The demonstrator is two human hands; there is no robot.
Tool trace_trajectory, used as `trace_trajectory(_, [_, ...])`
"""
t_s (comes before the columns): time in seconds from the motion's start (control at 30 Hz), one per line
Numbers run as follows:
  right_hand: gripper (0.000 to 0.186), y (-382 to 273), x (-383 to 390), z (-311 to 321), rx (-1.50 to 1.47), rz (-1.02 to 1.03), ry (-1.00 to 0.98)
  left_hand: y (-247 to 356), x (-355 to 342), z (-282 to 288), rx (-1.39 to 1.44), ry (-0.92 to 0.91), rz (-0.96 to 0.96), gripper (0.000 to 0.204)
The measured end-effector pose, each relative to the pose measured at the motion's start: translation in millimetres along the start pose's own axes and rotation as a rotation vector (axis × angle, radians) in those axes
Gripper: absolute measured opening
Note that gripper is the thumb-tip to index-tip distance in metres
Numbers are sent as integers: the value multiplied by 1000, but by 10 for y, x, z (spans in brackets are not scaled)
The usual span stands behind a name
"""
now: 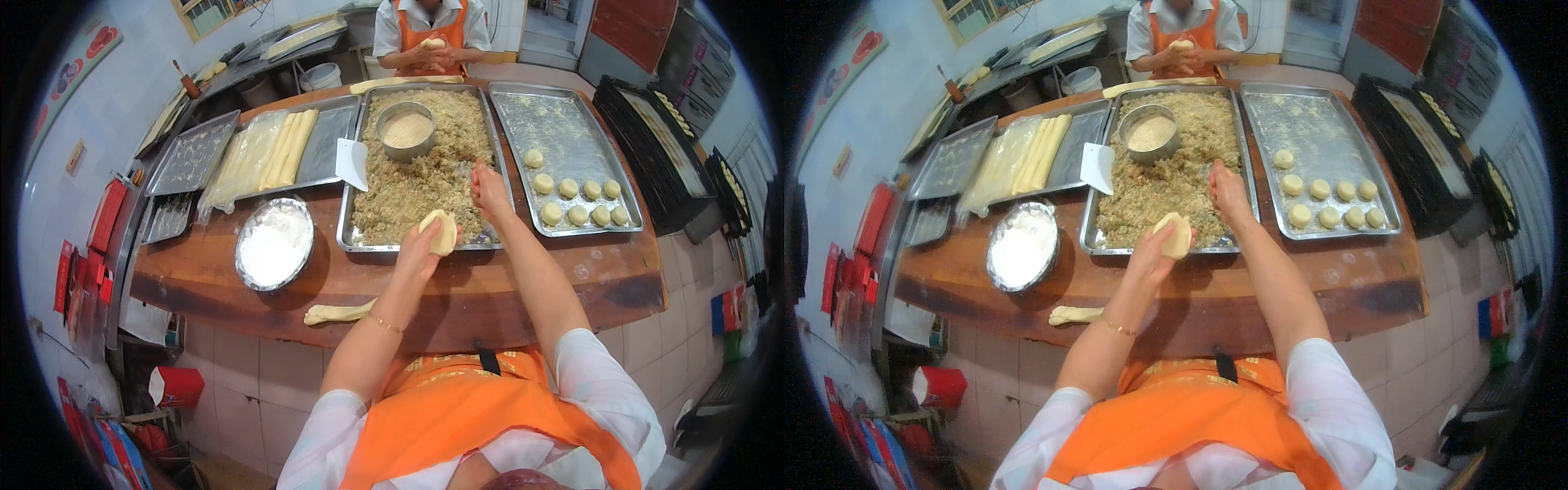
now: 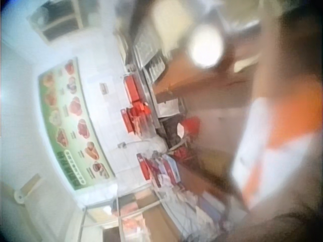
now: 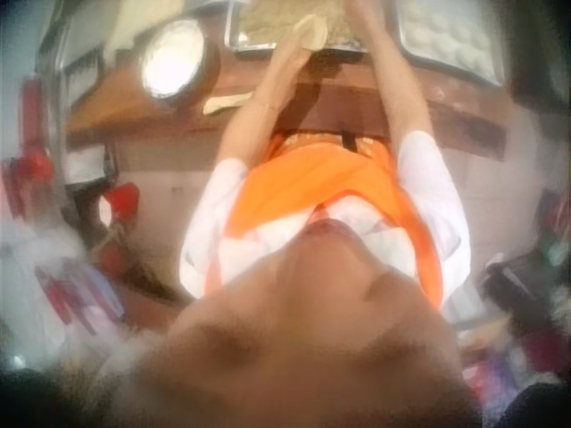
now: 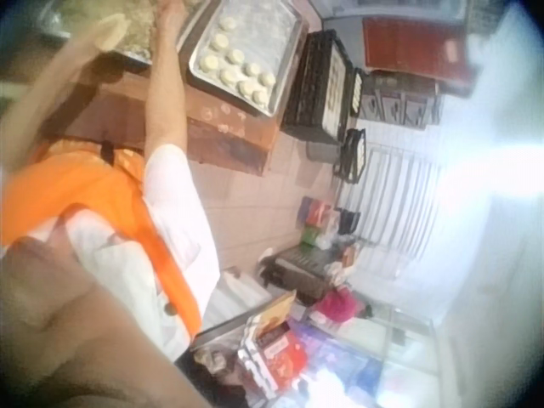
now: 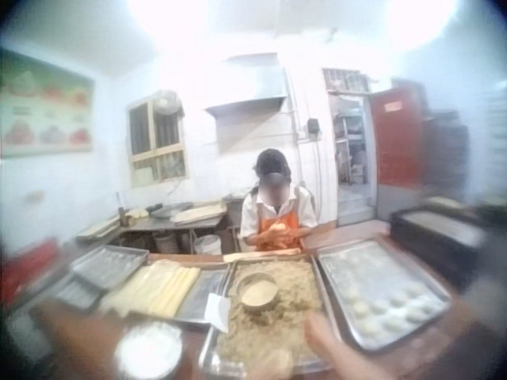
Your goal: The person divides dough into pieces, flattens a piece by hand, fills it with a crumbly mixture, and folds the dough over the filling to form a roll, placing the finished rolls onto a tray.
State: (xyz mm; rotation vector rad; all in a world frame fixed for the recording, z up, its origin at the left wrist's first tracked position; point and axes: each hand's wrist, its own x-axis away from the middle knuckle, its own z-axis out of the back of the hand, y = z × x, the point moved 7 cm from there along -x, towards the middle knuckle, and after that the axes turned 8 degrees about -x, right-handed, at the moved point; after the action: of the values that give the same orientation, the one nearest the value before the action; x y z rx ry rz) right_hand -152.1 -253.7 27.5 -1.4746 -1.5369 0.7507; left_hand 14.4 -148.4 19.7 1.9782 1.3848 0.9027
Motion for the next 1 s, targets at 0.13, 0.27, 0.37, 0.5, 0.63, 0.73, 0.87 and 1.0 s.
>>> trace_trajectory(0.13, [37,-235,257,-322,127,267,-127,-49,-450,69,0,154,-29,31])
trace_trajectory(0.27, [27,-287,642,-580,720,594,-351,-44,-711,-67,193,154,6,36])
trace_trajectory(0.37, [27,-285,918,-633,1183,982,-230,-57,-752,-96,157,178,-39,36])
trace_trajectory(0.5, [27,-418,922,-648,1188,966,-292,-129,-839,62,273,-56,12,31])
trace_trajectory(0.63, [28,-410,760,-541,843,658,-250,-123,-796,-5,55,1,-95,21])
trace_trajectory(0.73, [27,-357,841,-568,895,835,-241,-66,-764,-16,-38,56,-148,18])
trace_trajectory(0.87, [26,-366,882,-628,894,910,-240,18,-688,36,-160,98,-185,23])
trace_trajectory(1.0, [24,-637,738,-580,371,413,-190,687,-242,-572,205,-55,-174,44])
